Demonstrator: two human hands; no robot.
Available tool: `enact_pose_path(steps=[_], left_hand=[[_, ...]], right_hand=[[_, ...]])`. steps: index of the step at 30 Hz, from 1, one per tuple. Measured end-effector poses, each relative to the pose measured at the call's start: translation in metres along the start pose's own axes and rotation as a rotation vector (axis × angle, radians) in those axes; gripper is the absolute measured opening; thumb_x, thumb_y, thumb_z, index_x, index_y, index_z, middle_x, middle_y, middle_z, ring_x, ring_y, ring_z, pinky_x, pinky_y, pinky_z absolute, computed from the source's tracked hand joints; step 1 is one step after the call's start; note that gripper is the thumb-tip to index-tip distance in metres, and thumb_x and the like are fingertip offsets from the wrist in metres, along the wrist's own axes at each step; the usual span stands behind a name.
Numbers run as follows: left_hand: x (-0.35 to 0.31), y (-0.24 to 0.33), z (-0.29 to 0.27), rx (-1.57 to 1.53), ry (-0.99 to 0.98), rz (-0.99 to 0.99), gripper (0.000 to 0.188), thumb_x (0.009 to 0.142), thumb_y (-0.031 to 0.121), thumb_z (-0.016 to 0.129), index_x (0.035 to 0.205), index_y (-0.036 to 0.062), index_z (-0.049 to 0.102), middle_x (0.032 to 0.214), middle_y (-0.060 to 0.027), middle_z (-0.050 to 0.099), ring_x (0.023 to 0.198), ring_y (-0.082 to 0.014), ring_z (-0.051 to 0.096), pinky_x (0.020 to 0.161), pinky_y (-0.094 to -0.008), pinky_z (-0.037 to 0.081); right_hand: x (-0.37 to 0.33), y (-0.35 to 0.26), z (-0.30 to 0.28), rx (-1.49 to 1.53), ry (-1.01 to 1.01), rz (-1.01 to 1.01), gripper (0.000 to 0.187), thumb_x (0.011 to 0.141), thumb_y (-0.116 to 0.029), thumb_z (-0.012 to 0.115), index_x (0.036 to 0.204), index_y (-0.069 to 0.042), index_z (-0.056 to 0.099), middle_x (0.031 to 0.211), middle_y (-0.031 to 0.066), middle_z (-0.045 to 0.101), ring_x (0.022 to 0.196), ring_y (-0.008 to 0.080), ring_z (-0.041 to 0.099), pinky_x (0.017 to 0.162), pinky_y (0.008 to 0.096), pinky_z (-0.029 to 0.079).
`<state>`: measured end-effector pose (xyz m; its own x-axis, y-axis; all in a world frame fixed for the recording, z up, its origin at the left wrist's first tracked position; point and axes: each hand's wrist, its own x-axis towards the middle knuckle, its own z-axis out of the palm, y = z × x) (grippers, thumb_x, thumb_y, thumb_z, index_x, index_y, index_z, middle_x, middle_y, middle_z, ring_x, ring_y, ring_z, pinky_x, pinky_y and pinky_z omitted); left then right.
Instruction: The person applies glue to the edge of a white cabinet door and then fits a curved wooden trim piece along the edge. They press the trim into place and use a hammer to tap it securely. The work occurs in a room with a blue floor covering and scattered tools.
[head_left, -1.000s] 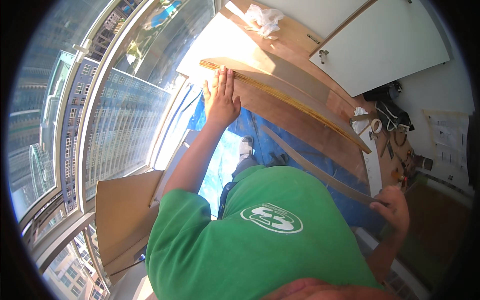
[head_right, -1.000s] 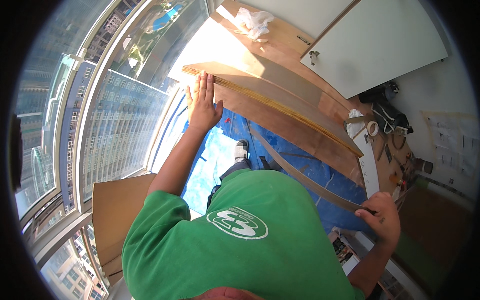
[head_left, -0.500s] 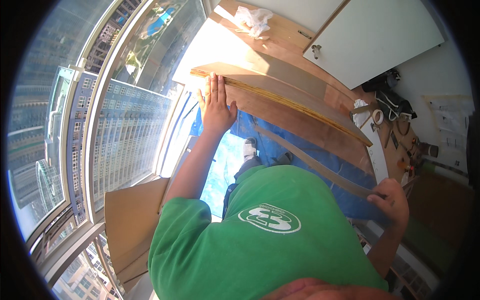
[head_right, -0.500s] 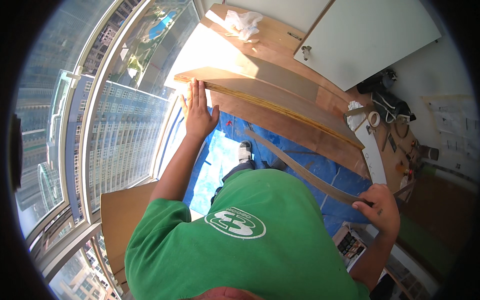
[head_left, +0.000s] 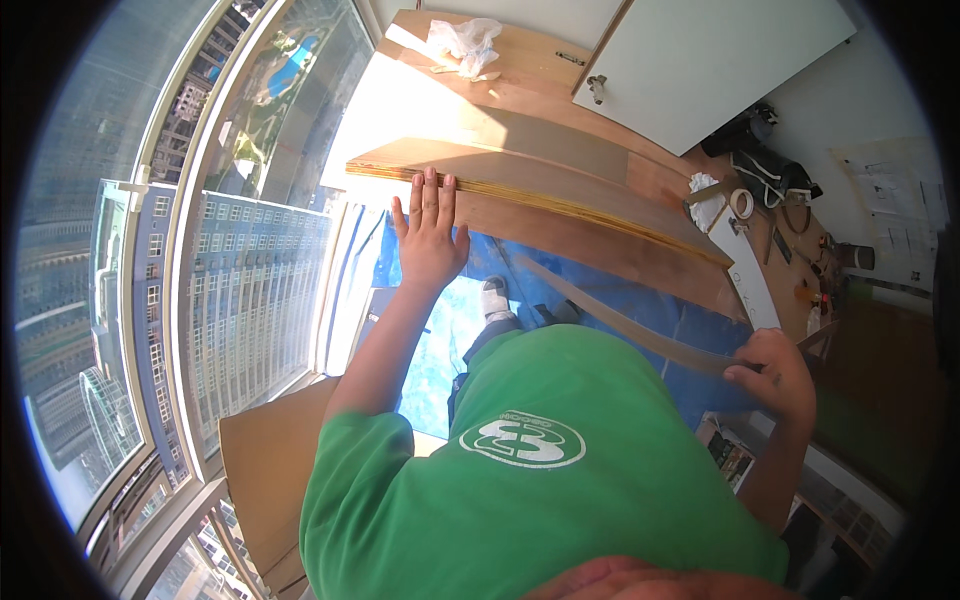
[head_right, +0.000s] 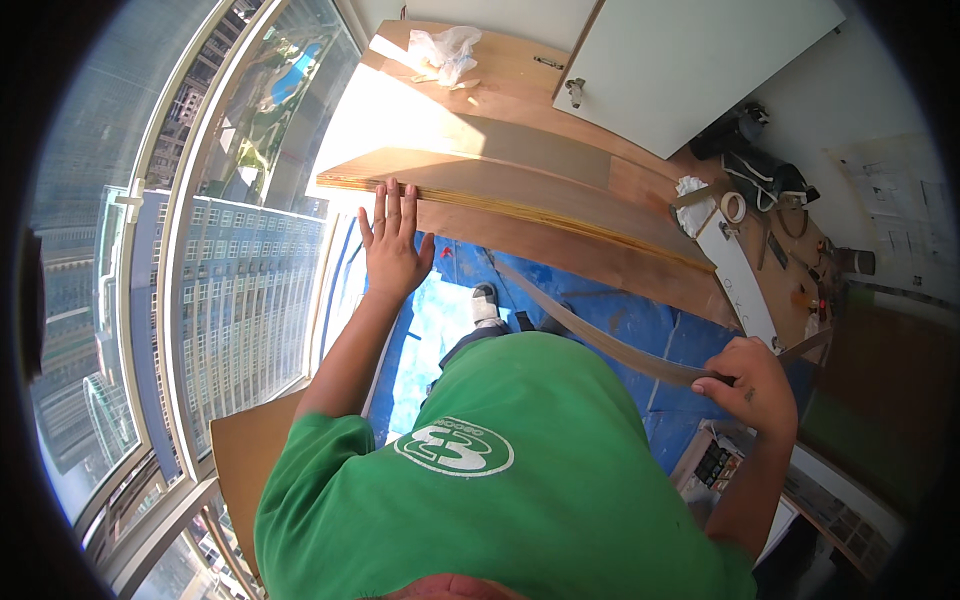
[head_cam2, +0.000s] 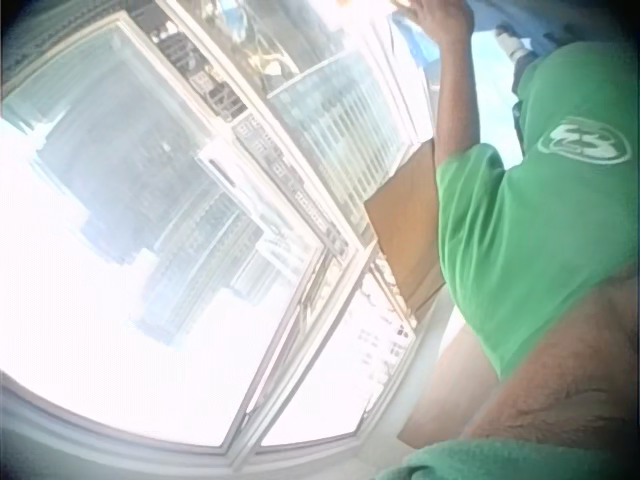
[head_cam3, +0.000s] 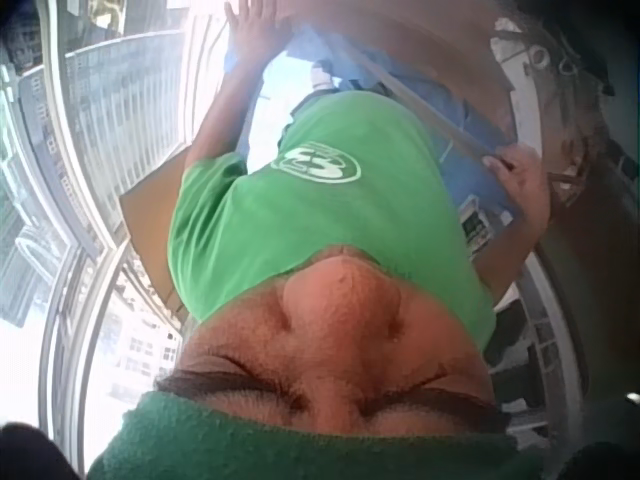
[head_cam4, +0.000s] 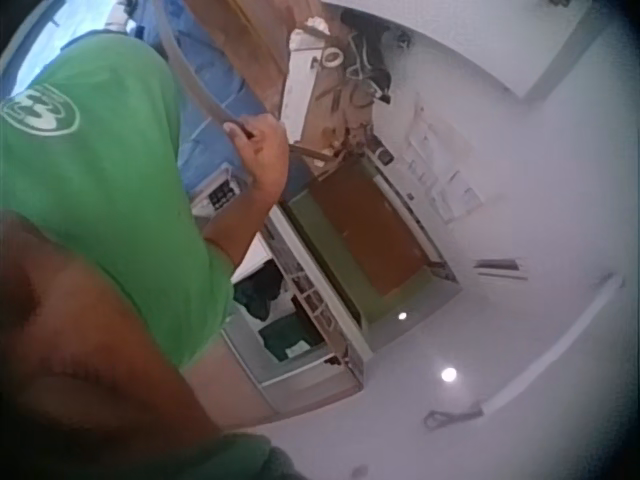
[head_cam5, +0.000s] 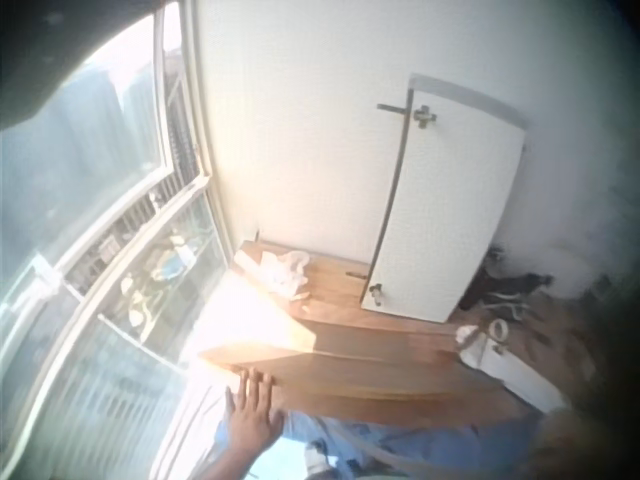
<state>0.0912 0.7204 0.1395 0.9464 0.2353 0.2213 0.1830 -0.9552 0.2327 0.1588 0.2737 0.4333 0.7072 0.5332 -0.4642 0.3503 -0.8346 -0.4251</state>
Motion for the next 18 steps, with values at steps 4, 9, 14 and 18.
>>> enact_pose_path(steps=[4, 9, 14, 18], left_hand=[[0.001, 0.013, 0.004, -0.067, 0.006, 0.026, 0.085, 0.093, 0.031, 0.066, 0.166, 0.0124, 0.028, 0.174, -0.015, 0.021, 0.162, -0.0298, 0.015, 0.128, -0.0608, 0.003], [0.0, 0.056, 0.005, -0.091, -0.014, 0.241, 0.085, 0.091, 0.031, 0.068, 0.165, 0.0125, 0.032, 0.173, -0.0114, 0.026, 0.161, -0.0269, 0.02, 0.129, -0.0599, 0.007], [0.0, 0.093, 0.008, -0.134, -0.142, 0.323, 0.085, 0.088, 0.03, 0.069, 0.165, 0.0147, 0.034, 0.172, -0.007, 0.031, 0.16, -0.0235, 0.025, 0.129, -0.0588, 0.009], [0.001, 0.096, 0.004, -0.07, -0.136, 0.335, 0.086, 0.088, 0.03, 0.068, 0.164, 0.0115, 0.034, 0.173, -0.0076, 0.027, 0.161, -0.0224, 0.022, 0.13, -0.0586, 0.007]], right_hand=[[-0.007, 0.013, 0.003, -0.006, 0.002, -0.03, 0.028, 0.071, -0.029, 0.082, 0.073, -0.003, 0.072, 0.067, 0.01, 0.063, 0.073, 0.0294, 0.056, 0.074, 0.0411, 0.041], [-0.005, 0.018, 0.005, 0.013, -0.013, -0.042, 0.028, 0.074, -0.032, 0.082, 0.077, -0.005, 0.075, 0.067, 0.0097, 0.062, 0.073, 0.0296, 0.056, 0.074, 0.0415, 0.042], [-0.017, 0.02, 0.008, -0.026, -0.022, 0.005, 0.028, 0.077, -0.035, 0.081, 0.078, -0.008, 0.076, 0.07, 0.008, 0.064, 0.075, 0.0299, 0.058, 0.076, 0.0426, 0.043], [-0.028, 0.034, 0.01, 0.001, -0.018, 0.014, 0.026, 0.079, -0.035, 0.081, 0.077, -0.01, 0.077, 0.071, 0.0065, 0.066, 0.077, 0.0296, 0.06, 0.078, 0.0434, 0.046]])
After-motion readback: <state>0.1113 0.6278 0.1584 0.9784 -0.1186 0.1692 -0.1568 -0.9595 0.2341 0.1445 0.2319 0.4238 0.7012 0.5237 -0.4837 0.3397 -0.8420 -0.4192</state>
